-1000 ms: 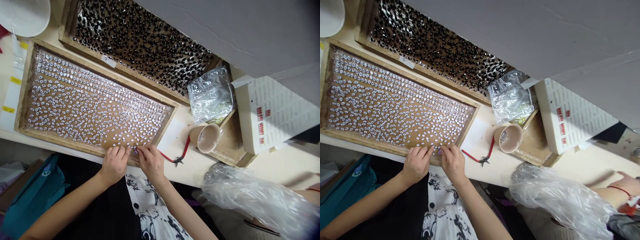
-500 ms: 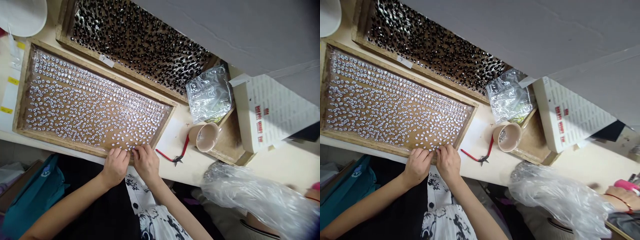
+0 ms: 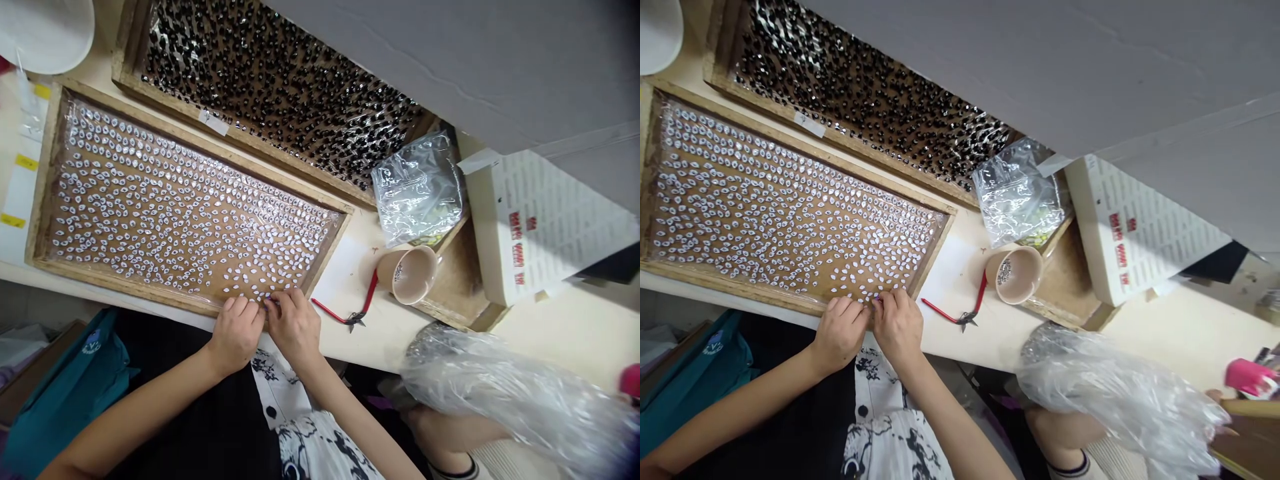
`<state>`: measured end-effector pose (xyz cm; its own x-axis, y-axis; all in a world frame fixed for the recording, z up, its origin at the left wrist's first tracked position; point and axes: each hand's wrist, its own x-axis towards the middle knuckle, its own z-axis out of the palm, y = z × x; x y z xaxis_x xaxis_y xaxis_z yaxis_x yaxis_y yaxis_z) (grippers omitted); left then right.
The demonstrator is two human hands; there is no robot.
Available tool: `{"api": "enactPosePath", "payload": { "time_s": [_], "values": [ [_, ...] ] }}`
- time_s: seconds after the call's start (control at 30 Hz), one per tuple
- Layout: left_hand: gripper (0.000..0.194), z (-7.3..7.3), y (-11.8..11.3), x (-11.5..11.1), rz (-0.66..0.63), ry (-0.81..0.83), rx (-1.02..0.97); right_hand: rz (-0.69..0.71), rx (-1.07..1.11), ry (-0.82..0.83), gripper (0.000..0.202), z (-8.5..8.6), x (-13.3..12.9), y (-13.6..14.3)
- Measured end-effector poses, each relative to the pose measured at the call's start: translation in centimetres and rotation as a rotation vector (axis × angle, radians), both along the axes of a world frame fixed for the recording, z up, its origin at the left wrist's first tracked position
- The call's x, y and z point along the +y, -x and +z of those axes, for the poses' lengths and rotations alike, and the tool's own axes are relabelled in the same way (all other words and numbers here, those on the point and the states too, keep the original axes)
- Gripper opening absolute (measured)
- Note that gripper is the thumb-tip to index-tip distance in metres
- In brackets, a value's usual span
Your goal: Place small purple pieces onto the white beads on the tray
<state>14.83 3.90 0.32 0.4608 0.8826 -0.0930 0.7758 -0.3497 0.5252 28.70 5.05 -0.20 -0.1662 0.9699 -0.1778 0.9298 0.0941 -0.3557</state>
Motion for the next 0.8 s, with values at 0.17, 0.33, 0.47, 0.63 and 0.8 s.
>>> {"api": "enactPosePath", "payload": {
  "time_s": [0.17,0.33,0.47,0.63,0.8],
  "values": [
    [0.018,-0.4,-0.6,0.1,0.032,-0.007,-0.011,-0.019,-0.034,0.033,0.020,0.0,0.3,0.3],
    [0.019,-0.5,-0.7,0.4,0.037,-0.034,-0.025,0.000,-0.008,0.054,0.020,0.3,0.4,-0.1],
    [0.020,-0.7,-0.9,0.7,0.024,-0.032,-0.033,0.012,-0.012,0.058,0.018,0.4,0.4,-0.3],
    [0.021,-0.7,-1.1,0.6,0.017,-0.024,-0.042,0.023,-0.035,0.068,0.019,0.3,0.7,0.0],
    [0.021,0.4,0.0,0.4,0.053,0.037,-0.021,0.010,0.013,0.113,0.014,0.5,1.1,0.0]
  ]
}}
